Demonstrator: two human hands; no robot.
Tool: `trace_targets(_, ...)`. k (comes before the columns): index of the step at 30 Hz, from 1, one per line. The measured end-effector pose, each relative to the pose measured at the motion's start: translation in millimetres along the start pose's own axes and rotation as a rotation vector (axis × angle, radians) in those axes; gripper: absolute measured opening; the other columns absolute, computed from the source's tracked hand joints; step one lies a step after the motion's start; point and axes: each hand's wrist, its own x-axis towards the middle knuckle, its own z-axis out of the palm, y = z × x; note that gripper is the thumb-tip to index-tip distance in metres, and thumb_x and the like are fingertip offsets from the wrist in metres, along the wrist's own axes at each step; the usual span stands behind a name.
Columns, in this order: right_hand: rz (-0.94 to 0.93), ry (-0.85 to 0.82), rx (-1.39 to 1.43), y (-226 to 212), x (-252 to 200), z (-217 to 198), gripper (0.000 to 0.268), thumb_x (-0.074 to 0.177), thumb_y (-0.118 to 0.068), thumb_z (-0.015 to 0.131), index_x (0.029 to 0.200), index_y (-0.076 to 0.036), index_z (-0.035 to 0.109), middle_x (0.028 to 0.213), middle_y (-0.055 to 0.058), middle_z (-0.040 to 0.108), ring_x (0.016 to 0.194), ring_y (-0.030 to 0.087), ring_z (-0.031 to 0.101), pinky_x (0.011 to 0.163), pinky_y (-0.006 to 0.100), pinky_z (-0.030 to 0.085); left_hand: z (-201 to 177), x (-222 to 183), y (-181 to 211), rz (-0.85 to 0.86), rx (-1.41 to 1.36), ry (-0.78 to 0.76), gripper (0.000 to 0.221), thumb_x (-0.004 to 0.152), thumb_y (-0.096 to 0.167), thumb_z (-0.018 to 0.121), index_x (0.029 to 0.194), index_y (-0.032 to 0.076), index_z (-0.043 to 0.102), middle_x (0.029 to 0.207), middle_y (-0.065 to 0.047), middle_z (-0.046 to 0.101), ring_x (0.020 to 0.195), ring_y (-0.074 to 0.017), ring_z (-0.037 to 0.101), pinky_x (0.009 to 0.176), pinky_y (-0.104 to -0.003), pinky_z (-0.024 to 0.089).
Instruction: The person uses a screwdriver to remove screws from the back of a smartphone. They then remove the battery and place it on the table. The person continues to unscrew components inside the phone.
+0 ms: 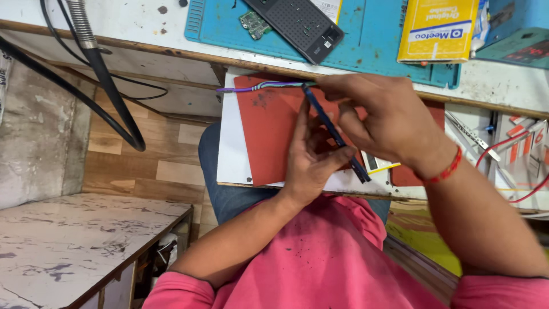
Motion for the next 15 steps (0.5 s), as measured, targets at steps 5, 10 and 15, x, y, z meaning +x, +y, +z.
trace_targets(5,-0.103,-0.212,-0.081,-4.7,39.6,-4.5,0.035,0.082,-0.010,0.073,0.116,-0.003,0.074,0.093,0.018,0.074,0.077,0.036,0.072,0.070,0.042,0.058,11.6,1.8,9.3,0.047,-0.017,-0.034,0.107,0.092,0.001,0.078,0.172,0.011,0.008,0.154,-0.012,0.047,0.118,-0.0158,0.060,0.095,-0.033,0.061)
trace_targets(10,-0.064,-0.249,-0.124,-9.7,38.6,-1.2,0.043,0.077,-0.013,0.076,0.119,-0.003,0.072,0.094,0.020,0.074,0.077,0.037,0.072,0.070,0.043,0.059,11.7,3.5,9.8,0.075,-0.026,-0.036,0.106,0.093,0.001,0.077,0.172,0.010,0.007,0.155,-0.013,0.048,0.123,-0.0165,0.061,0.099,-0.032,0.060)
trace_targets(15,-0.045,-0.219,-0.061,-13.3,32.4,5.9,0.052,0.076,-0.009,0.073,0.127,0.000,0.066,0.096,0.022,0.073,0.083,0.038,0.073,0.070,0.043,0.059,8.0,2.4,8.9,0.083,0.097,-0.015,0.109,0.091,0.003,0.079,0.173,0.010,0.008,0.148,-0.013,0.055,0.119,-0.0172,0.061,0.089,-0.029,0.055)
